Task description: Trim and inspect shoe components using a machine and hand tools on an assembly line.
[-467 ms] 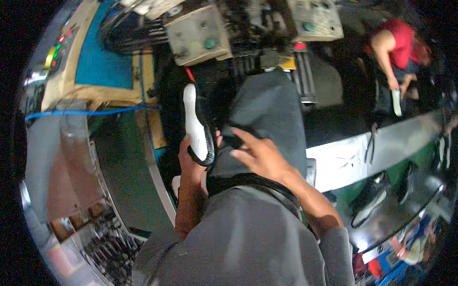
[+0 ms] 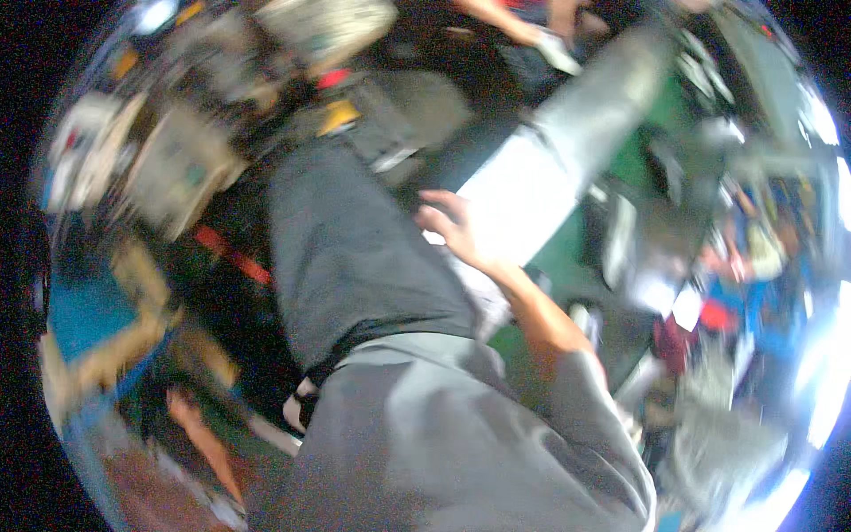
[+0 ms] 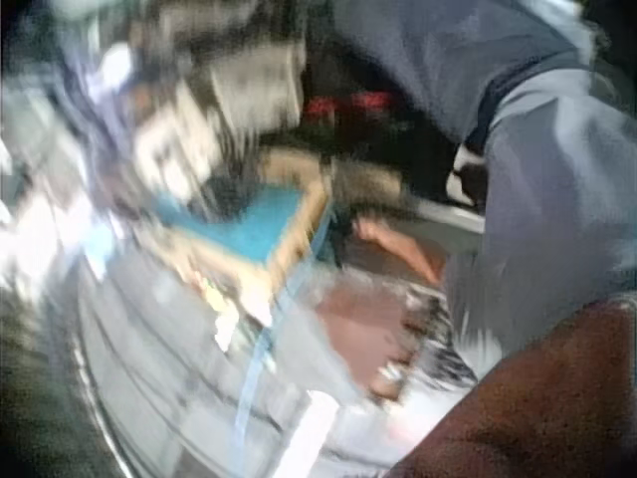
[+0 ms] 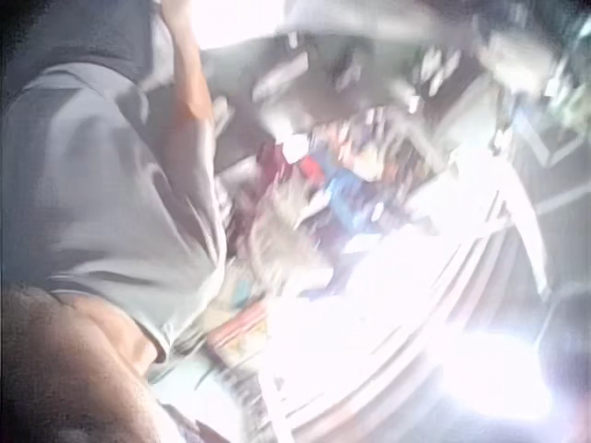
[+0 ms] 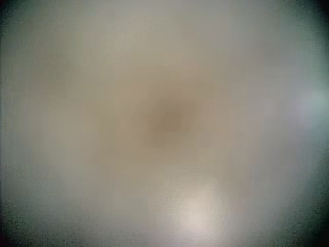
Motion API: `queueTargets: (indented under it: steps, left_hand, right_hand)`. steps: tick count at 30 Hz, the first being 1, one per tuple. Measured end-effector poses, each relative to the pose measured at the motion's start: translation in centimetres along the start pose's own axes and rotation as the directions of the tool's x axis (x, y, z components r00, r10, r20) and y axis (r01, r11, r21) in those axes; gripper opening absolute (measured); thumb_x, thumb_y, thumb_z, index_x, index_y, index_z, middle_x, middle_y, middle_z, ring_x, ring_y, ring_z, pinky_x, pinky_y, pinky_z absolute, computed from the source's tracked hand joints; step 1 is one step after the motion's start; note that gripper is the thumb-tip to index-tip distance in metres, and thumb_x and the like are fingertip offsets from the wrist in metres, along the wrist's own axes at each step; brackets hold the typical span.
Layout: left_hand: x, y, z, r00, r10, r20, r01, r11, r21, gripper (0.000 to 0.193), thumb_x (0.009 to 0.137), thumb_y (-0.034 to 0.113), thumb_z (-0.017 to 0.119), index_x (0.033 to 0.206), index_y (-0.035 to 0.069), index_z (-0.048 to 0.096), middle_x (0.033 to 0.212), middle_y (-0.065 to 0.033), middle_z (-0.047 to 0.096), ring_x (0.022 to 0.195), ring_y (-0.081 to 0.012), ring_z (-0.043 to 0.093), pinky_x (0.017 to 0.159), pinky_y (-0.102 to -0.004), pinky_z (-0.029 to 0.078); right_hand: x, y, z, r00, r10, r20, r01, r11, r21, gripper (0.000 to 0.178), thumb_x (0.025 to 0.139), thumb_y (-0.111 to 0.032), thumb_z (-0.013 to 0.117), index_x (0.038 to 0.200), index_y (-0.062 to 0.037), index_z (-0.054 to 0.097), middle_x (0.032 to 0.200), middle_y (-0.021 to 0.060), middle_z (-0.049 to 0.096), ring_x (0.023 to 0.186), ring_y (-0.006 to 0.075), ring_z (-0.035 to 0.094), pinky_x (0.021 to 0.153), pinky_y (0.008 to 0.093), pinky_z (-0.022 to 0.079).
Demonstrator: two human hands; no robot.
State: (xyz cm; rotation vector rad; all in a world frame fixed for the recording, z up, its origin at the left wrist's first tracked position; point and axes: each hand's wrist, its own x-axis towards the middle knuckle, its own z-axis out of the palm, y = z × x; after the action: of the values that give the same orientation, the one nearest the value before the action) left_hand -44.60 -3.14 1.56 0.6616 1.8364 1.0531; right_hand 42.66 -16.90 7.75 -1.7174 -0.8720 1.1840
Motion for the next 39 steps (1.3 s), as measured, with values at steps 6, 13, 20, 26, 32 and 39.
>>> queueTargets:
  steps: [6, 13, 20, 26, 32, 39]
  left_hand:
    - [5.7, -0.2, 20.5, 0.751, 0.17, 0.637, -0.037, 0.975, -0.217, 0.061, 0.112, 0.017, 0.058, 0.165, -0.007, 0.037, 0.154, -0.0312, 0.057, 0.141, -0.0413, 0.059, 0.123, -0.0485, 0.046]
    - [-16.7, 2.8, 45.2, 0.708, 0.043, 0.705, 0.051, 0.992, -0.112, 0.053, 0.111, 0.01, 0.06, 0.158, -0.01, 0.045, 0.146, -0.0296, 0.062, 0.134, -0.0389, 0.064, 0.12, -0.0477, 0.051]
    - [-20.5, 5.8, 52.1, 0.566, 0.13, 0.814, -0.125, 0.99, -0.071, 0.049, 0.112, 0.013, 0.061, 0.154, -0.01, 0.051, 0.144, -0.0269, 0.065, 0.132, -0.0366, 0.066, 0.12, -0.0486, 0.05]
    - [-32.5, 5.1, 60.2, 0.334, 0.025, 0.942, -0.089, 0.996, 0.005, 0.046, 0.108, 0.009, 0.065, 0.148, -0.011, 0.057, 0.136, -0.024, 0.069, 0.12, -0.0293, 0.073, 0.106, -0.0364, 0.059]
    - [-41.1, 0.3, 66.1, 0.08, -0.179, 0.981, -0.119, 0.975, 0.187, 0.057, 0.113, 0.037, 0.063, 0.157, 0.001, 0.055, 0.146, -0.0248, 0.064, 0.134, -0.0313, 0.065, 0.112, -0.044, 0.052]
    - [-39.5, 4.5, 70.9, 0.233, -0.208, 0.95, 0.543, 0.838, 0.05, 0.059, 0.118, 0.05, 0.046, 0.153, 0.005, 0.06, 0.149, -0.0084, 0.065, 0.135, -0.0234, 0.061, 0.116, -0.042, 0.048]
  right_hand:
    - [-13.1, 10.4, -14.3, 0.668, 0.03, -0.744, -0.266, 0.943, -0.2, 0.044, 0.105, -0.025, 0.07, 0.136, 0.0056, 0.071, 0.122, 0.0184, 0.08, 0.111, 0.0237, 0.075, 0.099, 0.0364, 0.057]
    - [-33.4, 23.1, -9.3, 0.637, 0.304, -0.709, -0.699, 0.616, -0.364, 0.092, 0.087, -0.045, 0.088, 0.159, -0.0023, 0.051, 0.138, 0.0286, 0.071, 0.129, 0.0422, 0.068, 0.113, 0.0482, 0.052]
    - [-34.6, 26.0, -6.5, 0.574, 0.466, -0.673, -0.76, 0.609, -0.227, 0.113, 0.076, -0.04, 0.096, 0.17, -0.0133, 0.038, 0.141, 0.0243, 0.071, 0.129, 0.0394, 0.07, 0.112, 0.0455, 0.053]
    - [-34.6, 26.2, -1.4, 0.49, 0.468, -0.735, -0.465, 0.854, 0.233, 0.093, 0.085, -0.035, 0.088, 0.162, -0.0035, 0.048, 0.142, 0.015, 0.069, 0.13, 0.0309, 0.063, 0.114, 0.0452, 0.048]
    - [-27.4, 13.3, -1.5, 0.668, 0.498, -0.554, -0.164, 0.824, 0.543, 0.081, 0.087, -0.026, 0.086, 0.156, -0.0016, 0.053, 0.134, 0.0117, 0.066, 0.131, 0.0257, 0.057, 0.117, 0.0443, 0.041]
    - [-15.2, -0.9, -1.2, 0.892, 0.227, -0.392, -0.165, 0.969, 0.185, 0.099, 0.09, -0.033, 0.085, 0.17, -0.0004, 0.035, 0.136, 0.0198, 0.064, 0.127, 0.0266, 0.061, 0.112, 0.0379, 0.047]
